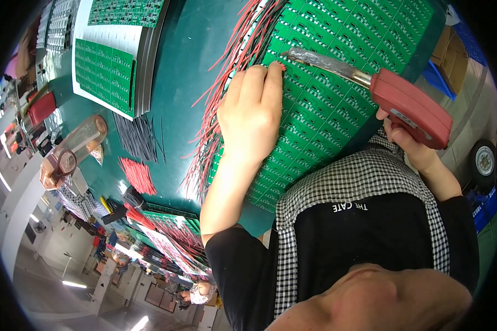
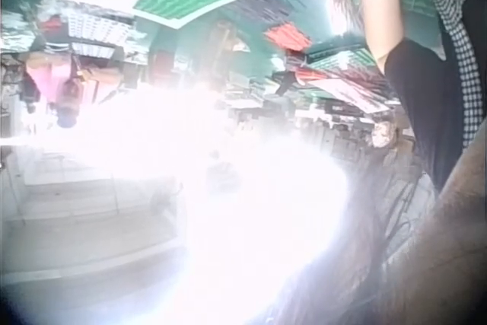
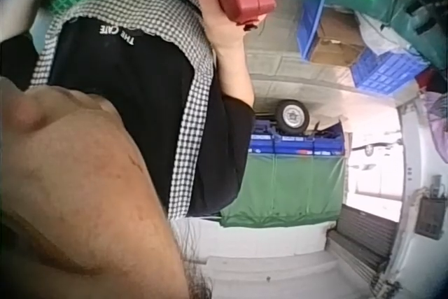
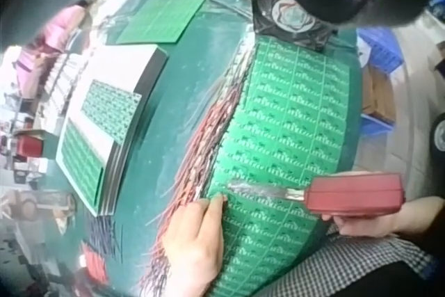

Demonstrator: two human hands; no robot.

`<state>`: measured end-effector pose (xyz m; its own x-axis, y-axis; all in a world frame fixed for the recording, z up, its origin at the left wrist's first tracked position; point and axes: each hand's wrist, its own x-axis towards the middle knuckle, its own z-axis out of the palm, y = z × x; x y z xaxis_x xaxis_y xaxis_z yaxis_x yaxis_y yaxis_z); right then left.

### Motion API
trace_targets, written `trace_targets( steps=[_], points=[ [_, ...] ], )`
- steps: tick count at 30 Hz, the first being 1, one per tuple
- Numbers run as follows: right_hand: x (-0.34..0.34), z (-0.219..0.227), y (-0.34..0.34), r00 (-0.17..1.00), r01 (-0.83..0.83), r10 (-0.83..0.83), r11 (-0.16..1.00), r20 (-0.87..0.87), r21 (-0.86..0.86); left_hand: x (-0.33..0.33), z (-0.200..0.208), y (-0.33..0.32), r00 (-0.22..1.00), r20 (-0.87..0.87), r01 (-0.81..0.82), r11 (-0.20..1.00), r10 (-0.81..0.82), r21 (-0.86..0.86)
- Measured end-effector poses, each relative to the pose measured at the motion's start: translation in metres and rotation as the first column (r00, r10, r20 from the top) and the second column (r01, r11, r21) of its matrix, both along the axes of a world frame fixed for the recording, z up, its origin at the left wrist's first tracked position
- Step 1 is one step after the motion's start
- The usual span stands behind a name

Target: Assembling circuit boards by preparing and attaching wires using a handheld heat tool at a factory workbench.

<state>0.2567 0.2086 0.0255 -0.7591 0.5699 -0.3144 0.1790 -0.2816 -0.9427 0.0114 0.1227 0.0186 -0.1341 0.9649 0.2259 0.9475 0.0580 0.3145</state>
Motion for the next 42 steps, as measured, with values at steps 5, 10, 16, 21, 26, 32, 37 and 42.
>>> trace_targets(
  steps=[5,10,16,21,26,32,37,42],
  points=[
    [0.002,-0.001,0.002,0.999,-0.002,0.0,0.999,-0.04,-0.045,0.002,-0.001,0.003,0.998,-0.058,0.005,1.0,-0.005,0.001],
    [0.007,-0.003,0.001,1.0,0.008,-0.008,0.997,-0.007,-0.077,0.003,-0.001,0.004,0.999,-0.046,0.022,1.0,-0.022,0.004],
    [0.009,-0.004,0.0,0.999,-0.013,0.01,0.995,0.036,0.102,0.004,0.0,0.005,0.998,-0.055,0.024,1.0,-0.024,-0.004],
    [-0.002,0.004,-0.002,0.997,0.077,-0.076,0.996,-0.008,0.047,0.001,-0.004,0.001,0.978,-0.19,0.092,0.995,-0.084,0.031],
    [0.011,0.002,-0.002,1.0,0.027,-0.027,1.0,0.006,0.007,0.002,-0.004,0.004,0.981,-0.173,0.093,0.995,-0.083,0.047],
    [0.005,0.004,0.0,0.999,0.04,-0.041,0.999,-0.012,-0.021,0.003,-0.004,0.001,0.985,-0.161,0.076,0.996,-0.068,0.044],
    [-0.001,0.007,0.004,0.988,0.127,-0.129,0.991,-0.082,-0.032,-0.004,0.006,-0.004,0.995,0.098,-0.031,0.999,0.027,0.042],
    [0.001,0.012,0.004,0.983,0.163,-0.163,0.987,-0.086,-0.007,-0.005,0.037,0.001,0.972,0.046,-0.236,0.934,0.233,0.268]
  ],
)
